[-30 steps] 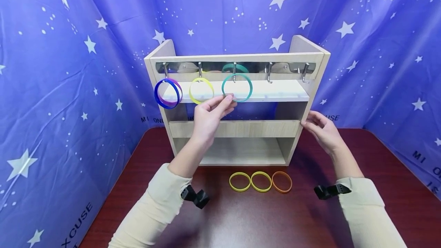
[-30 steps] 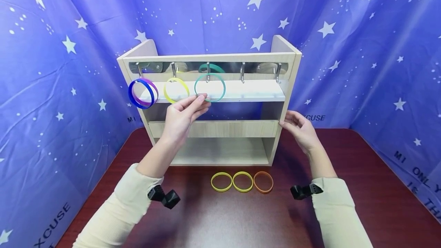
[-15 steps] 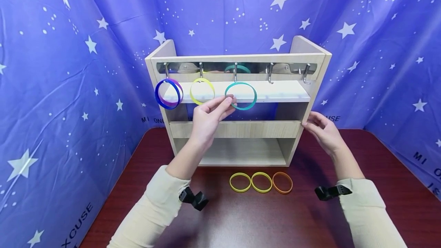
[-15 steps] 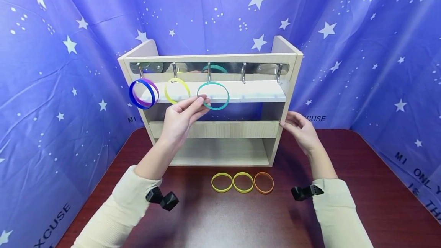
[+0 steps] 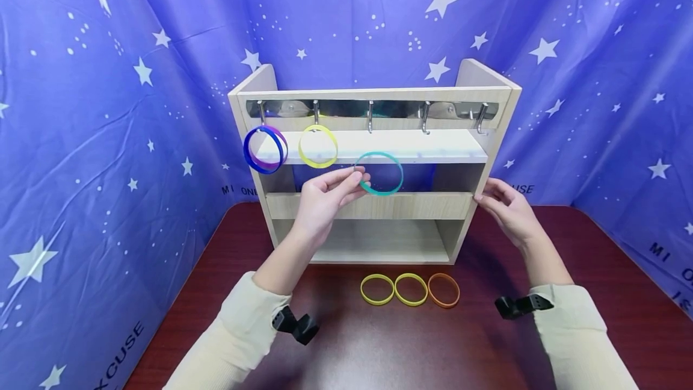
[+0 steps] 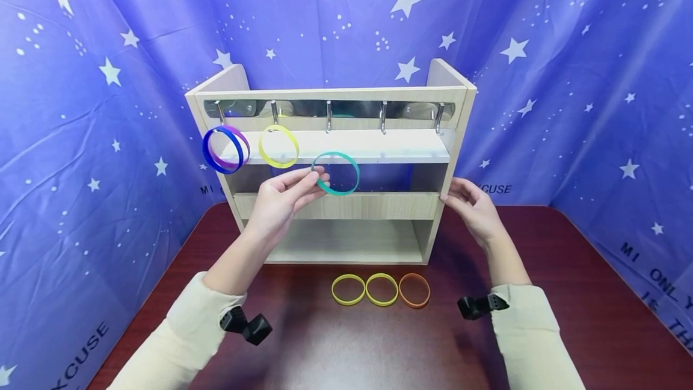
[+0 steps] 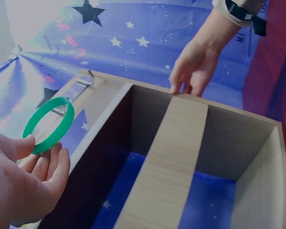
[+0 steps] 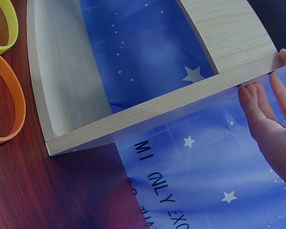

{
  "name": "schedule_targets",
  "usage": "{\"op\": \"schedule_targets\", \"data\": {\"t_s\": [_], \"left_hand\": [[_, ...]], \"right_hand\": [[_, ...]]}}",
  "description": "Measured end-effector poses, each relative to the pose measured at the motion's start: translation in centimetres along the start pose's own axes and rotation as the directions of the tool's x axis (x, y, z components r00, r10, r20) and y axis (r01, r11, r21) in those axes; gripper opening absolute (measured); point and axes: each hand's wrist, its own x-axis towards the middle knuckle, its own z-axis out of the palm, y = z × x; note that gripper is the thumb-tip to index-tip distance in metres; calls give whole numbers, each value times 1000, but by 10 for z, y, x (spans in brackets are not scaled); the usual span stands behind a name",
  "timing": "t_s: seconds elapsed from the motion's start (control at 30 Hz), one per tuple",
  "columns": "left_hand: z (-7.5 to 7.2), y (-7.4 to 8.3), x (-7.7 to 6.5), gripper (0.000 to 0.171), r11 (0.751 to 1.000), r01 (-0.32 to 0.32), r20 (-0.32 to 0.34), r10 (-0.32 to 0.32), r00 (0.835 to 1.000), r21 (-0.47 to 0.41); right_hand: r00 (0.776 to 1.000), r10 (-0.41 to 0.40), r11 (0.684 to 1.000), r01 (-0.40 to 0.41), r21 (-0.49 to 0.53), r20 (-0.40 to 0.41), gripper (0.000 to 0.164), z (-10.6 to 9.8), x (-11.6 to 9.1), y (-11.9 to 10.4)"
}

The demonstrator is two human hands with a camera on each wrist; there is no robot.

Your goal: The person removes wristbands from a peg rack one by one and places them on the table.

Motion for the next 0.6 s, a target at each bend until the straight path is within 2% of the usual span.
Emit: {"op": "schedule_targets", "data": {"t_s": [0.2, 0.6], "left_hand": [[-2, -13, -3, 30, 999, 42, 1, -42, 999, 2], [-11, -28, -8, 31, 995, 94, -51, -92, 994, 30]], "right_hand": [[1000, 7, 1000, -7, 22, 0, 36, 0, 0, 0], [1000, 1, 1000, -1, 20, -15, 36, -1, 0, 2]]}}
